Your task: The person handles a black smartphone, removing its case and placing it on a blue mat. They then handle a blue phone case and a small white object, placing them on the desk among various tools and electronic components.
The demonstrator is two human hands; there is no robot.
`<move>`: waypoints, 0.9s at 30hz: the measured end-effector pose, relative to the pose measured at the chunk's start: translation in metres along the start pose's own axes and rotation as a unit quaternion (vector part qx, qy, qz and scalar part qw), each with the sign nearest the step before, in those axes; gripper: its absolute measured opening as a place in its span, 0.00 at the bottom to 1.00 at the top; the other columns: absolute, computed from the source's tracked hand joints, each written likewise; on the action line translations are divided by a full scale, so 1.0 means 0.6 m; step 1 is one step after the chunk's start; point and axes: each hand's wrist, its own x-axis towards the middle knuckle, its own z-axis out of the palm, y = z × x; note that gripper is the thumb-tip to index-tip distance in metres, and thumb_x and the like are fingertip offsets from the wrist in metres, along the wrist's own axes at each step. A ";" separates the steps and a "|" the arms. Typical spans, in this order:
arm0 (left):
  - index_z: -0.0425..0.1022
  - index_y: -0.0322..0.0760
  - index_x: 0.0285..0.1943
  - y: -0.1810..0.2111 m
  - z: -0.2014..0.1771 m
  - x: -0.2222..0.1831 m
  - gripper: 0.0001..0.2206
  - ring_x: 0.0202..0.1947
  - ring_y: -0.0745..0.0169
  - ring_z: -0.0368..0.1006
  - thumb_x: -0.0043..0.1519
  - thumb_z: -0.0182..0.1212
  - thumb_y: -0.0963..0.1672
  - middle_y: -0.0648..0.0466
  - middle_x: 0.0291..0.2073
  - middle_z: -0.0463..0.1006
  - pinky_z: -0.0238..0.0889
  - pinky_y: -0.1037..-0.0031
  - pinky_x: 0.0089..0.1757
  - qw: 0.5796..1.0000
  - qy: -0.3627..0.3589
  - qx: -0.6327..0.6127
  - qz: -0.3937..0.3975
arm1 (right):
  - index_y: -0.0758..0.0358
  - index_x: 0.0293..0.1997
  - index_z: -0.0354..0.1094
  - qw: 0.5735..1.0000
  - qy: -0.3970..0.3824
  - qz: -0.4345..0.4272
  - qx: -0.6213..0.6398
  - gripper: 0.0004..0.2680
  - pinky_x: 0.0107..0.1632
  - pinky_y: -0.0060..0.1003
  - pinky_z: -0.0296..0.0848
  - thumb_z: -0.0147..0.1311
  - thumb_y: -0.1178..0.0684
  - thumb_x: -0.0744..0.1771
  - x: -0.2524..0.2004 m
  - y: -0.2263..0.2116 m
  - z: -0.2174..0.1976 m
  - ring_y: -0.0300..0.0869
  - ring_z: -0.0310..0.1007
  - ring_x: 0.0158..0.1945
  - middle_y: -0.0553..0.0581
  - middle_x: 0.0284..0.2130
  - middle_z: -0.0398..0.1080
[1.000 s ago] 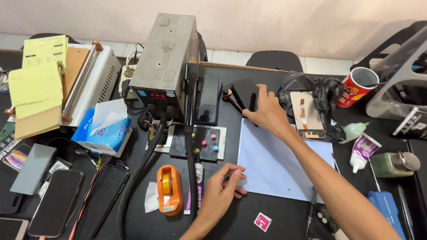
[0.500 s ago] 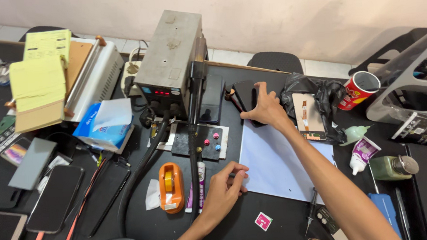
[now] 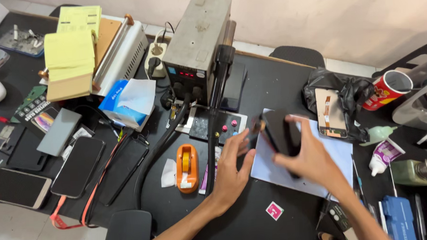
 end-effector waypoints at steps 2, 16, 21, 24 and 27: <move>0.69 0.30 0.68 0.007 0.004 -0.010 0.19 0.55 0.50 0.75 0.67 0.59 0.39 0.42 0.56 0.72 0.70 0.67 0.51 0.998 -0.004 0.061 0.032 | 0.54 0.66 0.51 0.998 -0.024 0.050 0.024 0.37 0.52 0.44 0.74 0.71 0.48 0.52 -0.050 -0.016 0.011 0.57 0.79 0.49 0.70 0.48 0.73; 0.75 0.27 0.49 0.006 0.004 -0.030 0.08 0.40 0.54 0.78 0.65 0.62 0.40 0.47 0.42 0.72 0.71 0.68 0.41 0.995 -0.024 0.101 -0.012 | 0.52 0.69 0.50 0.993 0.005 0.113 0.015 0.38 0.49 0.44 0.73 0.69 0.48 0.53 -0.137 -0.066 0.039 0.54 0.76 0.48 0.65 0.49 0.70; 0.70 0.27 0.38 -0.001 0.008 -0.024 0.11 0.35 0.56 0.77 0.59 0.70 0.40 0.48 0.37 0.70 0.71 0.70 0.38 0.993 0.017 0.097 -0.058 | 0.50 0.70 0.50 0.993 0.008 0.118 -0.005 0.38 0.48 0.46 0.72 0.68 0.48 0.53 -0.144 -0.084 0.043 0.56 0.74 0.48 0.64 0.51 0.68; 0.68 0.26 0.36 0.006 0.008 -0.017 0.16 0.32 0.56 0.74 0.54 0.76 0.42 0.48 0.36 0.69 0.71 0.71 0.36 0.990 0.038 0.098 -0.097 | 0.50 0.70 0.49 0.991 -0.002 0.131 0.012 0.38 0.48 0.46 0.73 0.69 0.47 0.54 -0.144 -0.090 0.041 0.55 0.75 0.46 0.64 0.51 0.69; 0.68 0.28 0.48 0.014 0.006 -0.017 0.19 0.36 0.61 0.76 0.53 0.73 0.41 0.51 0.40 0.73 0.70 0.73 0.39 0.997 0.018 0.028 -0.062 | 0.51 0.70 0.50 0.994 0.021 0.108 0.026 0.38 0.48 0.46 0.73 0.69 0.48 0.54 -0.140 -0.089 0.038 0.56 0.75 0.47 0.65 0.51 0.69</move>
